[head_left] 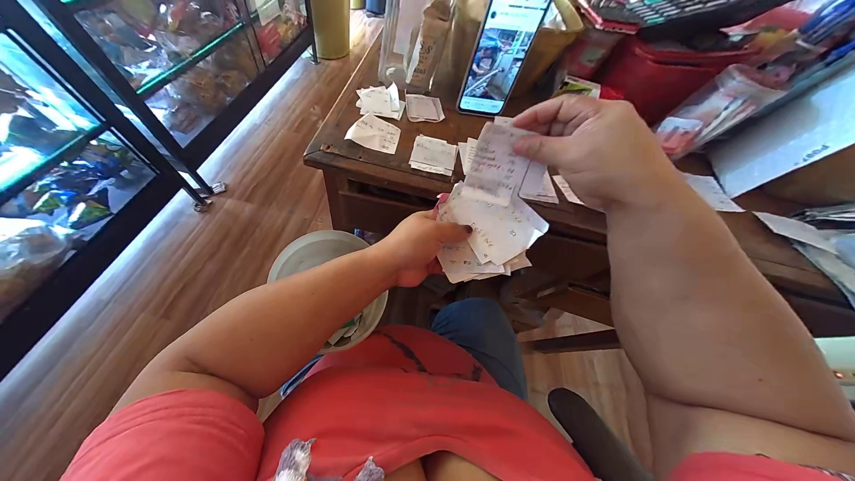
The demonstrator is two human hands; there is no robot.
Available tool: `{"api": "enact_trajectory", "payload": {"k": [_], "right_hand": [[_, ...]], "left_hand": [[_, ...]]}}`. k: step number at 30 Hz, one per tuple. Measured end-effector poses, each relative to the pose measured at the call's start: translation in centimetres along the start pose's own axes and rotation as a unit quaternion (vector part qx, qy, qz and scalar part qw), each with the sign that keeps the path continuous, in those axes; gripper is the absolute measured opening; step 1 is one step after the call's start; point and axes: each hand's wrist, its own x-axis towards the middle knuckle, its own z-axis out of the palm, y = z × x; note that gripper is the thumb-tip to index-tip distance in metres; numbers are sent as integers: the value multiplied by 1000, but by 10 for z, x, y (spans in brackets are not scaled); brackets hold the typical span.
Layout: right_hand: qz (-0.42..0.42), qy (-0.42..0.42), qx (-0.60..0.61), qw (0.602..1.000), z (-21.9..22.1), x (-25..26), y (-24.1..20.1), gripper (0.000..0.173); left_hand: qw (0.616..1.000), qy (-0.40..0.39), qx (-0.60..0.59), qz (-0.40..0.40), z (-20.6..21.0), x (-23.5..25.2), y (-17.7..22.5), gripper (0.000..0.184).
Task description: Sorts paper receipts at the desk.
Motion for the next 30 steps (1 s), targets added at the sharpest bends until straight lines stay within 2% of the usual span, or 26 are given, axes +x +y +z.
{"api": "enact_trajectory", "payload": {"k": [5,10,14,23,30], "right_hand": [[35,30,88,995,-1,38,-12,24],[37,82,75,993,-7,68,-23,28],[34,87,47,995,1,100,-30,26],[46,-9,-55,997,75,184,-35,31],[94,-47,-75,992,117,219,-23,30]], "left_hand": [[1000,7,4,8,-9,-9,2,25],[999,5,44,5,-20,-14,2,26],[996,-18,82,1,-19,-11,5,27],[987,-52,153,7,-22,3,12,32],[984,-37,175,-13,-38,6,20,33]]}}
